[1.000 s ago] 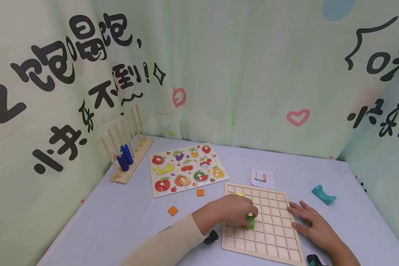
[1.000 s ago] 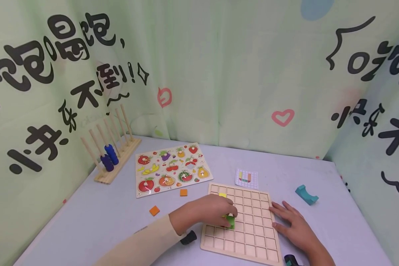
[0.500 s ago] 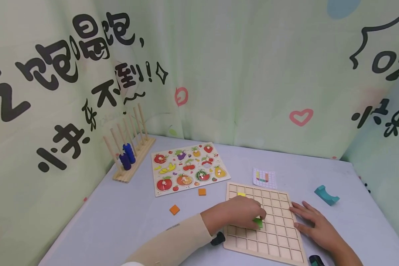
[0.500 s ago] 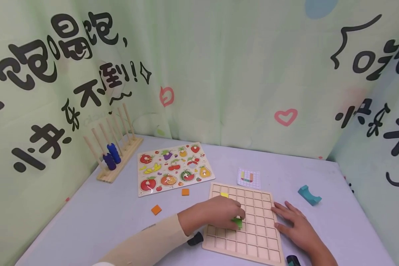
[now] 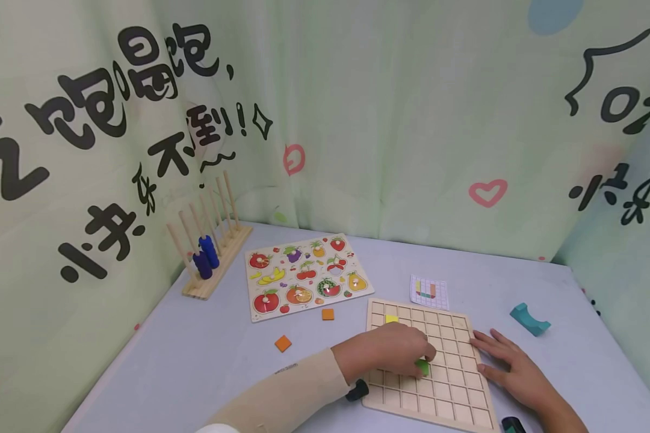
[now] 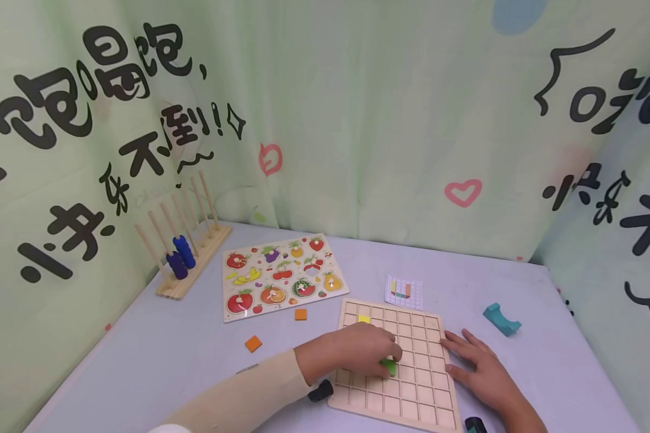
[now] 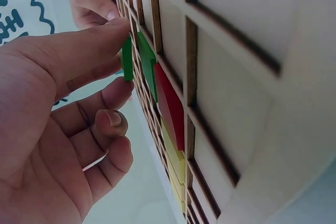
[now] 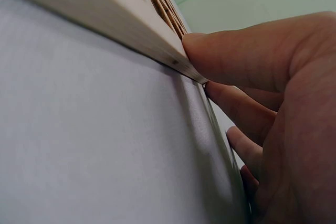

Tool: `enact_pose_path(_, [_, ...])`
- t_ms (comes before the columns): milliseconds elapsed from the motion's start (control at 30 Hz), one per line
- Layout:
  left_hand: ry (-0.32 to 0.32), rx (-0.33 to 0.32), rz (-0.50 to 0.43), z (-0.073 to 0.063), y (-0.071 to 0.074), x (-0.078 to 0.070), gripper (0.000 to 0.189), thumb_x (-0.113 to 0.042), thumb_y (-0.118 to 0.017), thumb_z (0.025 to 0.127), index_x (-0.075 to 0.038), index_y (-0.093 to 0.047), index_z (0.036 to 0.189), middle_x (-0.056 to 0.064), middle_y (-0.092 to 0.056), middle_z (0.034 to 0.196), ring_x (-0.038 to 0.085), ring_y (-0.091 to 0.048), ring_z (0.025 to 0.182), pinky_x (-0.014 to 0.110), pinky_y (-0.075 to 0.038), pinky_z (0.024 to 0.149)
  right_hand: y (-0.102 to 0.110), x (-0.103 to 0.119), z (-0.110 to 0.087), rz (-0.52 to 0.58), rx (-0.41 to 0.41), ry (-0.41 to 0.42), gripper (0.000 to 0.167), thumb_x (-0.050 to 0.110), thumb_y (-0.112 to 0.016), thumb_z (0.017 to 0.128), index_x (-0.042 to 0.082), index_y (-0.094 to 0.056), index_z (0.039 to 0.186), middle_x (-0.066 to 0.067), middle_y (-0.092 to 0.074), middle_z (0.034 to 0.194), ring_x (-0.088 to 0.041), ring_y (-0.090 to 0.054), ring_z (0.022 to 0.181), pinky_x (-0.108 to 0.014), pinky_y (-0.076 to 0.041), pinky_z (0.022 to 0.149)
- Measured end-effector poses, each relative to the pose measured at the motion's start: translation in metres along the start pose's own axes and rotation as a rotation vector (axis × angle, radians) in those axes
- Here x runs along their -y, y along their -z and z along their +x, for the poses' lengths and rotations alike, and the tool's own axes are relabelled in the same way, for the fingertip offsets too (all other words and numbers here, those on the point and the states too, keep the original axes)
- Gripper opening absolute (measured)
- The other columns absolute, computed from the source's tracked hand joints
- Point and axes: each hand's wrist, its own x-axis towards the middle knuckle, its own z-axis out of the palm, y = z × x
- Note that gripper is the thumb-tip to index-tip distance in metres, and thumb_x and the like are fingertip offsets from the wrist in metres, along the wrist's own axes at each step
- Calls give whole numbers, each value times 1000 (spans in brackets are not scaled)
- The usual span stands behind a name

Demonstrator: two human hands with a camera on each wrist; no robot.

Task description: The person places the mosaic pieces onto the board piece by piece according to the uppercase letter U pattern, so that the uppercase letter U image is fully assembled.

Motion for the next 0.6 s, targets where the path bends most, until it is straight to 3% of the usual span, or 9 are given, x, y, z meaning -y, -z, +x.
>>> enact_pose_path(600, [-16, -2, 25, 3, -1, -4, 22, -42, -70, 88, -34, -66, 109, -21, -52, 88, -3, -46, 74, 18, -40, 63, 0, 3, -1, -1, -4, -4, 59, 36, -70, 87, 6, -57, 136, -22, -40, 147, -49, -15, 139, -74, -16, 97])
